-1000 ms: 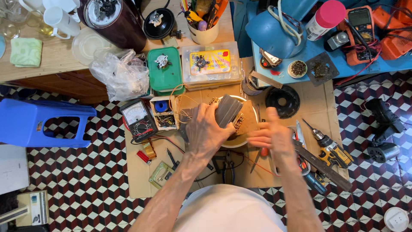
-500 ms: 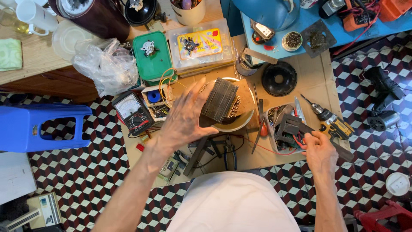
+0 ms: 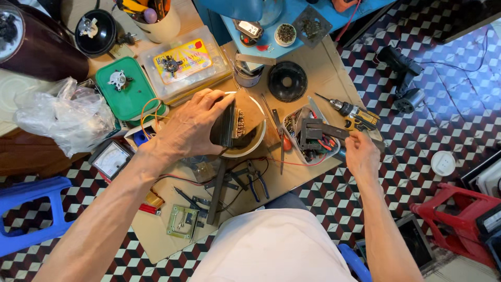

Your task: The person assembles an electrical component, likely a transformer, by handling laminated iron cores and copper windings. They insert and adjust the laminated pieces into the winding assembly, repeatedly checking fit and alignment. The person uses a small metal tool to press and align the laminations within the core.

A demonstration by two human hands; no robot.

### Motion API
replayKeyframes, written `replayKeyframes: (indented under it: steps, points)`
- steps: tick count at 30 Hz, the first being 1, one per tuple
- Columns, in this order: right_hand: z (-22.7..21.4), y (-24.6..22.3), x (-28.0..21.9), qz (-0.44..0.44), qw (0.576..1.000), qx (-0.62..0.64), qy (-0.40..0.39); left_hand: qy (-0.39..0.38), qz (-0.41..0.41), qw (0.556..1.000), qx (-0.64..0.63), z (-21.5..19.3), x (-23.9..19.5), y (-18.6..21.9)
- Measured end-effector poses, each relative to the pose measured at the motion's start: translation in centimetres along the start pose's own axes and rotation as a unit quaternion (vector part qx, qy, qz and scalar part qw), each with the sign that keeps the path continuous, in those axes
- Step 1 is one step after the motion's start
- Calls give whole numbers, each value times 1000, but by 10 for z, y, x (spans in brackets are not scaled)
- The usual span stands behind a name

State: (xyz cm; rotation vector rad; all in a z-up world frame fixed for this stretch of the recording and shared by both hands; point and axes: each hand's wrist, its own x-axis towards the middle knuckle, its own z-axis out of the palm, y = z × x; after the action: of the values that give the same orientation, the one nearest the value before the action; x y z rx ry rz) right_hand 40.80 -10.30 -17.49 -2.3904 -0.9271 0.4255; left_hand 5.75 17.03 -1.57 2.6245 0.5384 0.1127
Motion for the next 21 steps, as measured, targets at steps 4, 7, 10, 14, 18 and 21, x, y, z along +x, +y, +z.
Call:
replayKeyframes:
  steps: [4,7,10,14,18,21]
  points:
    - [28,1,10,-85,994,-58,-48,50,-35,998,19,10,-6,3]
    - [49,-13,12,-170,977,-112,-67,81,-70,993,44,16,-10,10]
    - [73,-35,16,-143,971,-168,-88,112,-131,984,44,26,-12,20]
    - [93,-41,11,-34,973,-200,-107,166,-268,949,-1,47,-11,44]
    - [99,-26,7,-139,969,-184,-87,233,-365,901,-4,64,2,68]
    - [100,-12,8,-171,970,-141,-95,247,-387,888,2,67,5,75]
